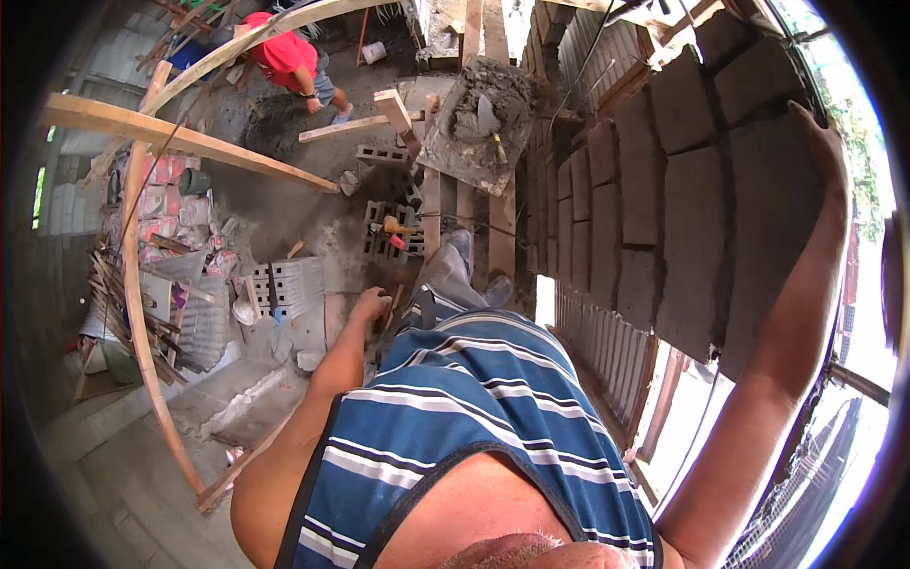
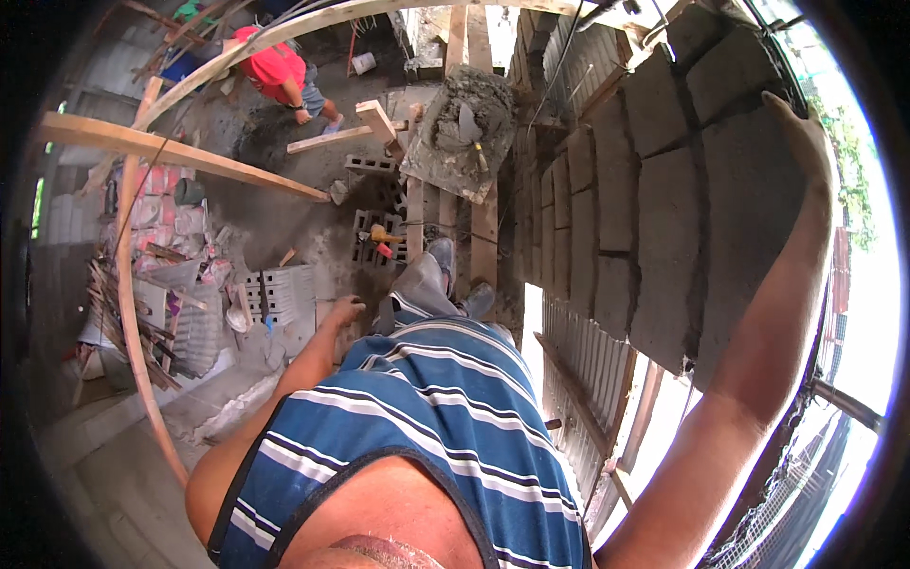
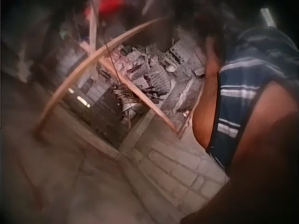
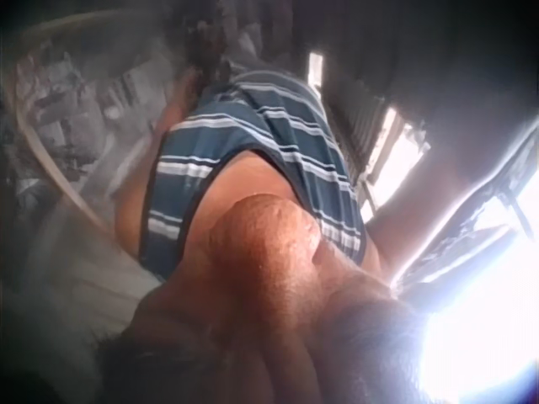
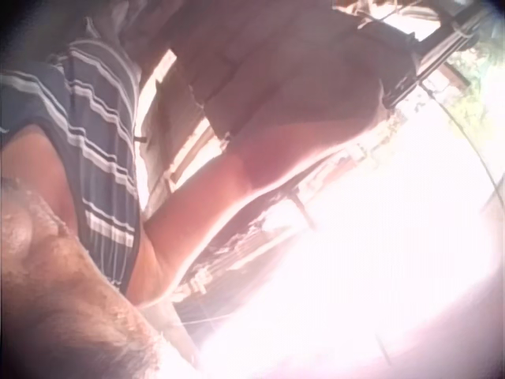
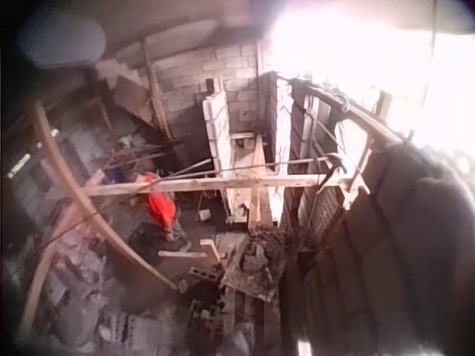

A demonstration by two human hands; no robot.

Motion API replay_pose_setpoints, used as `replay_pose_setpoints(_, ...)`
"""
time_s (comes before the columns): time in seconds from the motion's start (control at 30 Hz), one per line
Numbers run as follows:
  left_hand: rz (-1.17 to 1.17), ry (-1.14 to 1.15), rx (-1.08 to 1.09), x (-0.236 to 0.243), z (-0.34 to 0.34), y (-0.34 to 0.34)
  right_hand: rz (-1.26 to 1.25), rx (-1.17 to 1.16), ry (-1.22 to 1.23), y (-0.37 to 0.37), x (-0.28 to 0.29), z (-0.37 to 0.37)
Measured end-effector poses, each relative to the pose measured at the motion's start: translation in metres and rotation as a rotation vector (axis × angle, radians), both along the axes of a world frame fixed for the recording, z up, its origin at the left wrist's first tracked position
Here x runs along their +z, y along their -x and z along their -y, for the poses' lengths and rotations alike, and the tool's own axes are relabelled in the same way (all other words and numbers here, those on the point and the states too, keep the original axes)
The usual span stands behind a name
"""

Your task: The person applies mortar to a concrete beam with a trowel, uses a tape measure to check lengths along a wooden frame, and cuts through a metal rebar with an angle grinder.

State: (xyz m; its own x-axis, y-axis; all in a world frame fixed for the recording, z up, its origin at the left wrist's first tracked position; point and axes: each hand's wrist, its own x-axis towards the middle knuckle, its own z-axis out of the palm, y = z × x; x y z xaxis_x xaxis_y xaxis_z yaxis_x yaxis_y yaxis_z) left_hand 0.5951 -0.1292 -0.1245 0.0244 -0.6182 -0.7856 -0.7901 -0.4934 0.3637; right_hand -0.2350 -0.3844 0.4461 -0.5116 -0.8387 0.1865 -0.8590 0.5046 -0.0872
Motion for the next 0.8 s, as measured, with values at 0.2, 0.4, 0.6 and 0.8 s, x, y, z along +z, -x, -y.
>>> replay_pose_setpoints(0.2,-0.032,-0.003,0.038,-0.019,0.026,-0.016,0.018,0.031,0.105,-0.002,-0.007,-0.002)
replay_pose_setpoints(0.4,-0.026,0.058,-0.088,-0.008,0.041,-0.007,0.023,0.005,0.127,0.007,-0.015,0.004)
replay_pose_setpoints(0.6,0.037,0.164,-0.206,0.001,0.091,0.013,0.169,0.048,0.171,-0.001,-0.016,-0.002)
replay_pose_setpoints(0.8,-0.081,0.236,-0.222,0.057,0.223,0.046,0.019,0.000,0.192,-0.010,-0.014,-0.025)
